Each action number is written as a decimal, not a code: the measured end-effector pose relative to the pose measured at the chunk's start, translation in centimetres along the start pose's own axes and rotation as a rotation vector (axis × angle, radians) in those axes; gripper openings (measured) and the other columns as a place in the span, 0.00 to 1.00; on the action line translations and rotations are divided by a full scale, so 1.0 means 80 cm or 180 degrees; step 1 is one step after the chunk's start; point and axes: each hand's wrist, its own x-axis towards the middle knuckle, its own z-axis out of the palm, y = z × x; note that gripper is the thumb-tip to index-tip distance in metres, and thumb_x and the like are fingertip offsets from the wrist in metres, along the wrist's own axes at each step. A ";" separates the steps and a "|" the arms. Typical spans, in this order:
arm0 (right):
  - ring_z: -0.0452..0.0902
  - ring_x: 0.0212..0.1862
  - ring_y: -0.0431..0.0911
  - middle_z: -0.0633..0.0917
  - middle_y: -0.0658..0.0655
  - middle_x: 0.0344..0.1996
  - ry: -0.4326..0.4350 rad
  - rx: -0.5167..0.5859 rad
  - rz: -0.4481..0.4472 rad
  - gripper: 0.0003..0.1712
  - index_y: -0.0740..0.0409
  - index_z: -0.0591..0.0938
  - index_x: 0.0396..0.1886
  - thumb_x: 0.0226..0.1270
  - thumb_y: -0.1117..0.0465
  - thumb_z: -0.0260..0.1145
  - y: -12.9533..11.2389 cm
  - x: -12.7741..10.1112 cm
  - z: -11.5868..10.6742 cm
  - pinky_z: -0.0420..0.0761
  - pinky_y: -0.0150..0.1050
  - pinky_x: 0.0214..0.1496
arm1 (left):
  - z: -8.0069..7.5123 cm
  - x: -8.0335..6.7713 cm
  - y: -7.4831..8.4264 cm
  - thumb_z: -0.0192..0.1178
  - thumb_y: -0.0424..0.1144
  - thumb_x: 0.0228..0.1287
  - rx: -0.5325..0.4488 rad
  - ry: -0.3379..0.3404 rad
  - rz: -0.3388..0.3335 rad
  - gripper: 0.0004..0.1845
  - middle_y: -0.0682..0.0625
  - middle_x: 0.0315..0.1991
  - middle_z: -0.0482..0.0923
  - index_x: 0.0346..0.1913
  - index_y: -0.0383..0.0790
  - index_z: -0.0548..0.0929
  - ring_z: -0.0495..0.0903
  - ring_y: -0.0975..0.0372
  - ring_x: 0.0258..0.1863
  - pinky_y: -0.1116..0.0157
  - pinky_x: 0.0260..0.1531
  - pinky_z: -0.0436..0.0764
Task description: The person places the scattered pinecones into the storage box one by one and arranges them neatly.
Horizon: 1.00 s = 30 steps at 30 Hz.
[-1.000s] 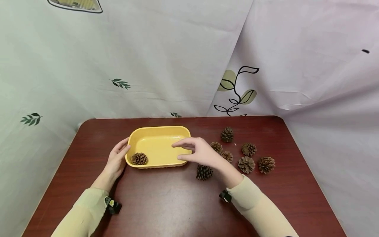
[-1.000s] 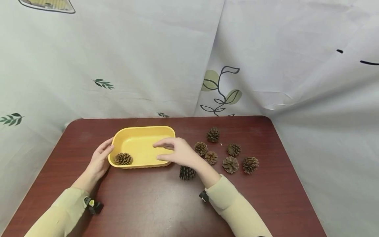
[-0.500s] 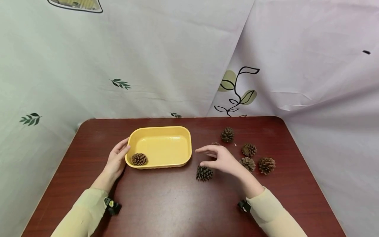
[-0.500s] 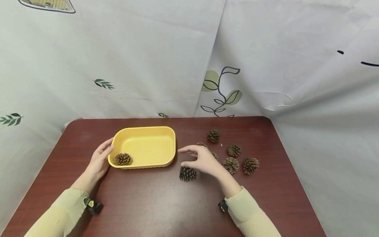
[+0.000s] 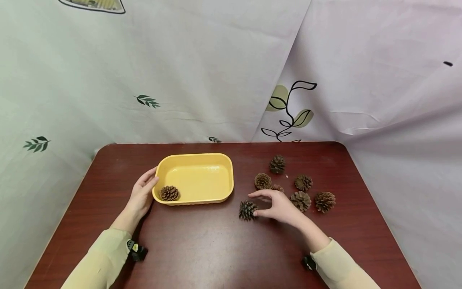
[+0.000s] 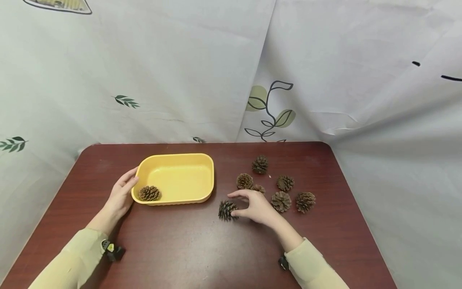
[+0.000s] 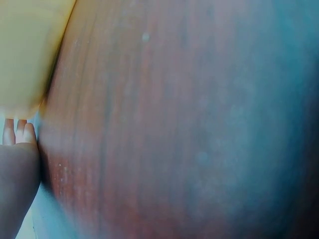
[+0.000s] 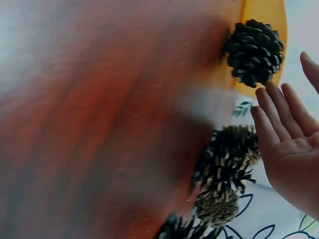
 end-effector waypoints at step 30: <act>0.88 0.59 0.56 0.90 0.61 0.57 0.0107 -0.0332 -0.0152 0.29 0.62 0.86 0.61 0.60 0.64 0.83 0.034 -0.003 0.020 0.86 0.46 0.64 | 0.002 0.002 0.000 0.53 0.28 0.82 -0.0078 0.0012 -0.0011 0.19 0.63 0.54 0.89 0.58 0.55 0.86 0.86 0.72 0.54 0.76 0.54 0.84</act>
